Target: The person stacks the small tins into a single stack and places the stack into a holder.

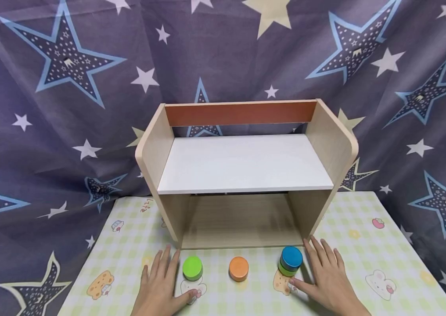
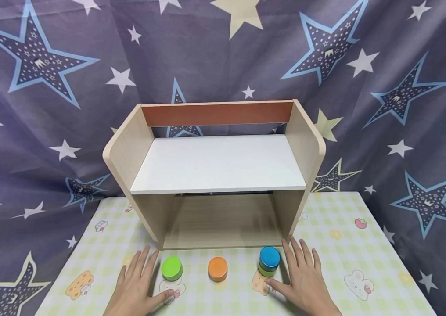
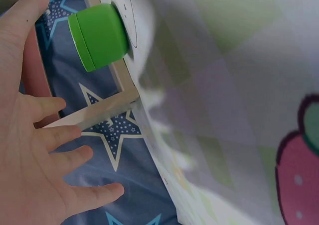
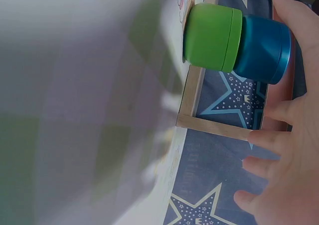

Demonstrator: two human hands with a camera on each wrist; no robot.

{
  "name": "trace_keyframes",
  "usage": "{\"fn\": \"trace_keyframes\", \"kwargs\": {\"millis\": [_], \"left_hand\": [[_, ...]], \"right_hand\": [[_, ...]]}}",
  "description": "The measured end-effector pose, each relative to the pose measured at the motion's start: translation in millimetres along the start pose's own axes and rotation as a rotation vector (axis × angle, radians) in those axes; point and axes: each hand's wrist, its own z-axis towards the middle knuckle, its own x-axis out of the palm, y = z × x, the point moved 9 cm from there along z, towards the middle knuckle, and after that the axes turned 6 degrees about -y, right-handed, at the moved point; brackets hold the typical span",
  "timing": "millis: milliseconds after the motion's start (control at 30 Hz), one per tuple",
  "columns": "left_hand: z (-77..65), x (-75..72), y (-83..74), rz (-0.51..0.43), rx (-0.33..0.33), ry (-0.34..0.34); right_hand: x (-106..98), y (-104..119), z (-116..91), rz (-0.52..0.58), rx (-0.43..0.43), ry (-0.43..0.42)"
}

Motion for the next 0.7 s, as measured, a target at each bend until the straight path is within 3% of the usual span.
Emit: {"fn": "trace_keyframes", "kwargs": {"millis": [467,700], "left_hand": [[1.6,1.8,1.9,-0.053,-0.040,0.033],[3.1,3.3,-0.3,-0.115,-0.054,0.060]], "right_hand": [[-2.7,-0.1,0.9,0.022,0.003,-0.016],[-5.7,-1.7,1.0,0.125,0.027,-0.029]]}}
